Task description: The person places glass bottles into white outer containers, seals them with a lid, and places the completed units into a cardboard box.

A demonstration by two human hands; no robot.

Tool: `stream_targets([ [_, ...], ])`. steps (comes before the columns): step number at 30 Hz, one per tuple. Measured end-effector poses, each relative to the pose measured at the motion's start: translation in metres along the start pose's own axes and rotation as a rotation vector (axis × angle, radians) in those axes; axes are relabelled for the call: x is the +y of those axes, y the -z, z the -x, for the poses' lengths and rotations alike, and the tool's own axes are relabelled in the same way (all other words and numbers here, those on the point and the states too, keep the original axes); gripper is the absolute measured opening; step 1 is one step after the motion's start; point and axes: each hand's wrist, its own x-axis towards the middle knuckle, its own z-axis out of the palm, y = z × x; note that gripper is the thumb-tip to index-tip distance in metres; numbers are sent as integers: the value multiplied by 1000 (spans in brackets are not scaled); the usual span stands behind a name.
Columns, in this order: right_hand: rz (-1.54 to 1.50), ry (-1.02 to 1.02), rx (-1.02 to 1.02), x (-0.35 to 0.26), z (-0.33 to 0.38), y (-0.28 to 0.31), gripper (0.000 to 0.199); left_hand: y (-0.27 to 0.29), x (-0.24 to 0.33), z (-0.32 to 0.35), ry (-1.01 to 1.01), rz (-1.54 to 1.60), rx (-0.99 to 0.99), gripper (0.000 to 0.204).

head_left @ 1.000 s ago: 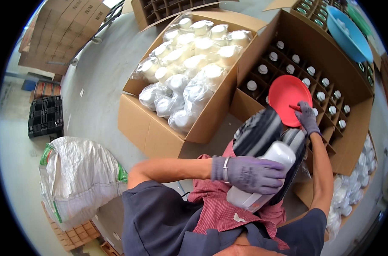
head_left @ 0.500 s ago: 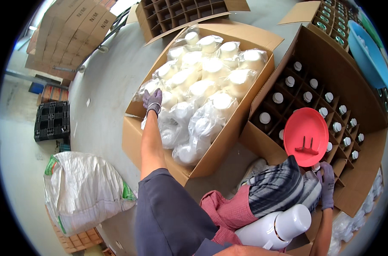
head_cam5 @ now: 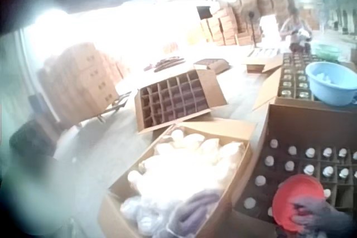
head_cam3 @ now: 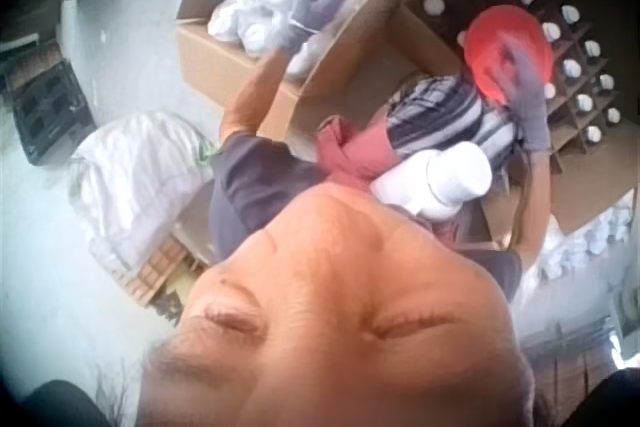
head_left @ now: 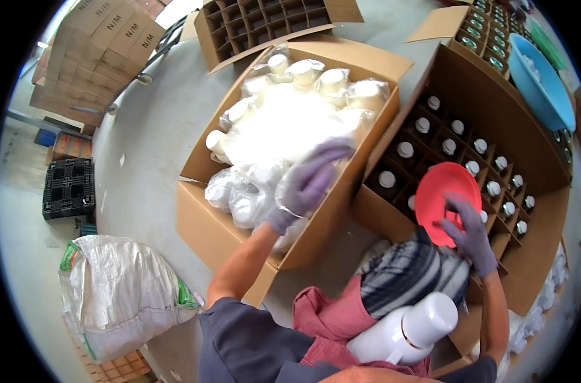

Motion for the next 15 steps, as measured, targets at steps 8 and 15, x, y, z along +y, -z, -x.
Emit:
stream_targets([
  [8, -1006, -368, 135, -45, -52, 19, 23, -58, 68, -46, -75, 612, -245, 40],
  [15, -1466, -376, 212, 44, -21, 84, 26, -109, 55, 1, -147, -174, -285, 68],
])
